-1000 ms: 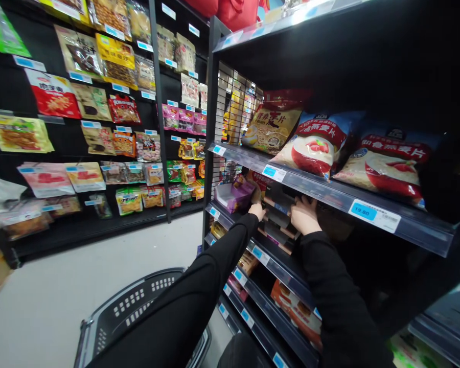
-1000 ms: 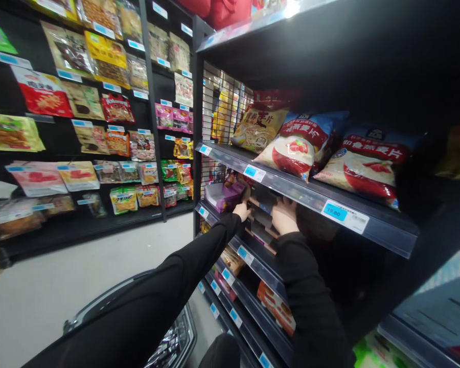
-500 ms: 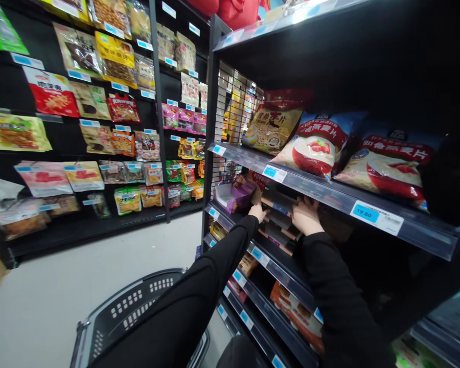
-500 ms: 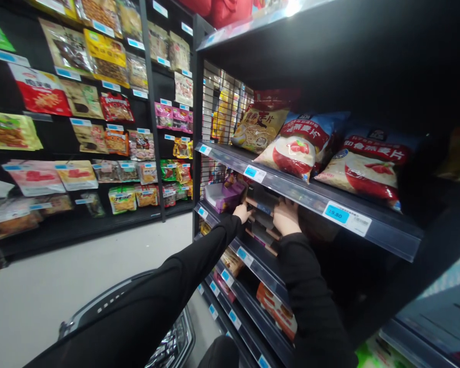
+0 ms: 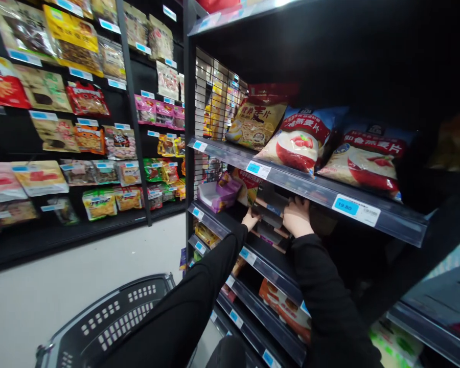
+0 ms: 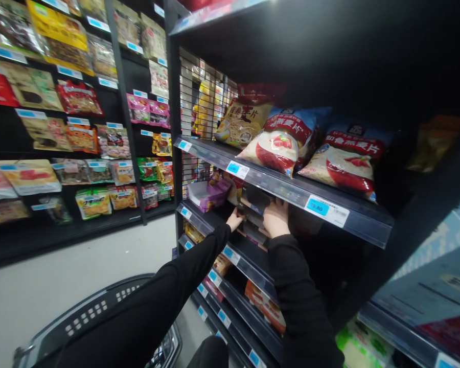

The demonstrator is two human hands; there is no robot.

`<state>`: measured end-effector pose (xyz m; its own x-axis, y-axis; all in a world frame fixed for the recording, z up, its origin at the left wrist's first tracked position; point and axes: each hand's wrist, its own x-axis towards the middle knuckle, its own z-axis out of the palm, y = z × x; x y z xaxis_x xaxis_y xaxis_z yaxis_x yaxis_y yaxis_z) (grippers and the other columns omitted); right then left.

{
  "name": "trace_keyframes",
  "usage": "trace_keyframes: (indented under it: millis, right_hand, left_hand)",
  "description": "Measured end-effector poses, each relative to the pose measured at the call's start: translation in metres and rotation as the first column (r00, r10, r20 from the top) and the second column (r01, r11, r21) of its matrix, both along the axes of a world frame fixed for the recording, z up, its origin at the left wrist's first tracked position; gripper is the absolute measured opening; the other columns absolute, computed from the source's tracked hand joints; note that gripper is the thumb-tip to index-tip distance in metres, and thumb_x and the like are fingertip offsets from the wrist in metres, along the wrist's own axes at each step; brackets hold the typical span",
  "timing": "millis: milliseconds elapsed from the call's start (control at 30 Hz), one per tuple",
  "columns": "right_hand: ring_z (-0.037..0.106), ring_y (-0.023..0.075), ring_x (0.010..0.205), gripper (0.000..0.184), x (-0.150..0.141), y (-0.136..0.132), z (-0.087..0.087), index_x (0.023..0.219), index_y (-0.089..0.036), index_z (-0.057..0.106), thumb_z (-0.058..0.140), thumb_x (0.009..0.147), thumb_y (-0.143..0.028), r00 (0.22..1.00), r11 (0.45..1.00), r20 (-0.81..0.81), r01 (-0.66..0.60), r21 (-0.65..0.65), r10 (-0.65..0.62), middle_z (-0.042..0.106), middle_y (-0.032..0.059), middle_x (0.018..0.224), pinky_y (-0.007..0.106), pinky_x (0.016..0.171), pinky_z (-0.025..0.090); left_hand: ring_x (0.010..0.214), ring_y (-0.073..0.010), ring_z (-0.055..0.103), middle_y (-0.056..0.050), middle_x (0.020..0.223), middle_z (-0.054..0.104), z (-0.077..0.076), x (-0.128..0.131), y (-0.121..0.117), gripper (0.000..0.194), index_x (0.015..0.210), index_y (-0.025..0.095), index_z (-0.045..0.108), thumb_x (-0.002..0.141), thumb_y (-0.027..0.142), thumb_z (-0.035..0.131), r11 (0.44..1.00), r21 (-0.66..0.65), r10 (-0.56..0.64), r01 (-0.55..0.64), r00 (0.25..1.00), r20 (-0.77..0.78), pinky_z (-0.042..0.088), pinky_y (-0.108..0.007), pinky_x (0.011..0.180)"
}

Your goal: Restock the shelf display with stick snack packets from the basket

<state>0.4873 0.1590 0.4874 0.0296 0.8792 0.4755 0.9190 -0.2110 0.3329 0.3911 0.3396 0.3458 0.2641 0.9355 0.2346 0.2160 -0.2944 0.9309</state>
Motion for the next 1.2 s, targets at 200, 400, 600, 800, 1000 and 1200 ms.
trace_keyframes:
  millis: [200,400,600,800,1000,1200]
  right_hand:
    - [0.033,0.0326,0.117,0.027,0.022,-0.036,0.002,0.093,-0.012,0.067,0.045,0.081,-0.023,0.999,0.999,-0.014,0.05,0.002,-0.05,0.051,0.0169,0.123,0.05,0.092,0.018]
    - [0.033,0.0343,0.114,0.026,0.03,-0.071,0.005,0.086,-0.013,0.068,0.045,0.08,-0.023,0.987,0.987,-0.017,0.16,0.005,-0.16,0.053,0.0176,0.119,0.051,0.088,0.02]
    - [0.037,0.0349,0.108,0.025,0.039,-0.103,0.001,0.083,-0.011,0.069,0.046,0.078,-0.02,0.971,0.97,0.031,0.233,0.068,-0.235,0.056,0.0194,0.112,0.051,0.084,0.023]
    - [0.036,0.0354,0.109,0.024,0.062,-0.121,-0.003,0.083,-0.013,0.069,0.047,0.079,-0.021,0.956,0.96,0.089,0.278,0.029,-0.279,0.054,0.0188,0.116,0.053,0.085,0.024]
    - [0.036,0.0363,0.112,0.022,0.082,-0.131,-0.004,0.087,-0.017,0.068,0.05,0.079,-0.026,0.938,0.938,0.065,0.343,-0.043,-0.34,0.052,0.0174,0.119,0.054,0.083,0.027]
    - [0.038,0.036,0.111,0.02,0.085,-0.136,0.0,0.084,-0.019,0.068,0.054,0.078,-0.031,0.932,0.93,0.057,0.361,-0.076,-0.357,0.051,0.0166,0.118,0.053,0.084,0.028]
  left_hand:
    - [0.091,-0.0203,0.061,-0.008,0.097,0.066,0.004,0.021,-0.025,0.068,0.133,0.015,0.033,0.073,0.033,0.06,0.999,-0.046,-0.031,0.026,0.994,-0.101,0.046,-0.029,0.082]
    - [0.089,-0.0179,0.062,-0.005,0.096,0.067,0.0,0.057,-0.067,0.071,0.135,0.017,0.03,0.074,0.038,0.057,0.991,-0.053,-0.127,0.12,0.979,-0.159,0.047,-0.024,0.077]
    - [0.08,-0.0167,0.064,-0.003,0.088,0.068,-0.001,0.085,-0.102,0.066,0.132,0.017,0.034,0.073,0.033,0.058,0.974,-0.091,-0.218,0.208,0.968,-0.127,0.048,-0.022,0.068]
    - [0.076,-0.0148,0.063,-0.002,0.086,0.068,-0.002,0.09,-0.113,0.061,0.129,0.018,0.036,0.072,0.028,0.056,0.977,-0.074,-0.21,0.202,0.97,-0.12,0.047,-0.021,0.065]
    - [0.086,-0.0194,0.063,-0.008,0.098,0.067,0.0,0.093,-0.132,0.064,0.129,0.017,0.035,0.072,0.035,0.057,0.973,-0.078,-0.226,0.217,0.962,-0.153,0.047,-0.025,0.073]
    - [0.093,-0.0217,0.062,-0.011,0.106,0.064,0.005,0.094,-0.156,0.063,0.129,0.018,0.035,0.075,0.042,0.056,0.969,-0.034,-0.248,0.245,0.955,-0.165,0.047,-0.027,0.076]
